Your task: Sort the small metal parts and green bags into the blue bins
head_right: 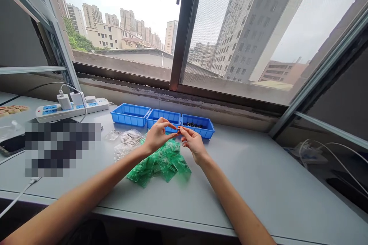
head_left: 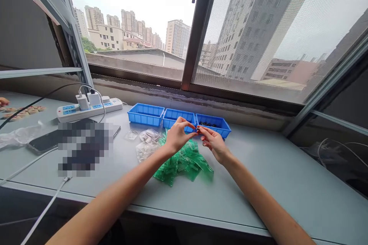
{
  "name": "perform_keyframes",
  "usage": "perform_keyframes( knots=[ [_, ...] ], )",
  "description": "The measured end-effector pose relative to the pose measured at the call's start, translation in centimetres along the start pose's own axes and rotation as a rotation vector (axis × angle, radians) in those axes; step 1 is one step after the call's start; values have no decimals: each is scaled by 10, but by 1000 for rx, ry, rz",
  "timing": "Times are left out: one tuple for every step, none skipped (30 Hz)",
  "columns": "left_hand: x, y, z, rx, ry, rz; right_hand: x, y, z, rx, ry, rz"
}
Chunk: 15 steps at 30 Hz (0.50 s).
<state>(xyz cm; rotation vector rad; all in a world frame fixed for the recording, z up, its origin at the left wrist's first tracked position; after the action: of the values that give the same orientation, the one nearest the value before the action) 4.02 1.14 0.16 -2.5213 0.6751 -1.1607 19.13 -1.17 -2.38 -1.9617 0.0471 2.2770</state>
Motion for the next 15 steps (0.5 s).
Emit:
perform_keyframes(
  knots=[
    [0, 0, -1, -1, -20, -22, -2, -1, -2, 25, 47, -51],
    [1, 0, -2, 1, -34, -41, -5, -2, -5, 57, 104, -106],
    [1, 0, -3, 5, -43, -60, -8, -2, -8, 93, 166, -159],
    [1, 0, -3, 11, -46, -80, -11, -3, -12, 134, 225, -203],
    [0, -1, -4, 18, -45, -100, -13, -3, -16, 174, 276, -234],
    [0, -1, -4, 25, -40, -118, -15, -3, -19, 215, 315, -251],
    [0, -1, -5, 33, -31, -135, -15, -4, -23, 253, 341, -258],
    [-1, -2, -5, 42, -18, -146, -16, -4, -26, 284, 357, -258],
    [-1, -2, -6, 50, -2, -154, -15, -4, -29, 310, 365, -255],
    [0, -3, -6, 58, 15, -160, -15, -5, -31, 334, 369, -255],
    [0, -3, -6, 66, 33, -166, -15, -6, -33, 354, 372, -256],
    [0, -4, -6, 72, 50, -173, -14, -7, -35, 372, 376, -261],
    [0, -4, -5, 77, 65, -179, -14, -8, -36, 384, 380, -265],
    [0, -5, -5, 79, 77, -185, -14, -8, -37, 389, 383, -271],
    [1, -5, -5, 80, 86, -190, -14, -9, -37, 383, 384, -279]
  ],
)
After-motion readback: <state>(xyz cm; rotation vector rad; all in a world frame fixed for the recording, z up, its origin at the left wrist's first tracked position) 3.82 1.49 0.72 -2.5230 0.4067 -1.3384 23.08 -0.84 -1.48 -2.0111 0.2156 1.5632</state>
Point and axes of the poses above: each hand's wrist, its own y-axis away from the middle knuckle, its own z-axis out of the palm, x = y × z, the point moved 1 cm from there along -y, towards the middle knuckle, and after that the axes turned 2 degrees about -x, right-handed, at the moved point
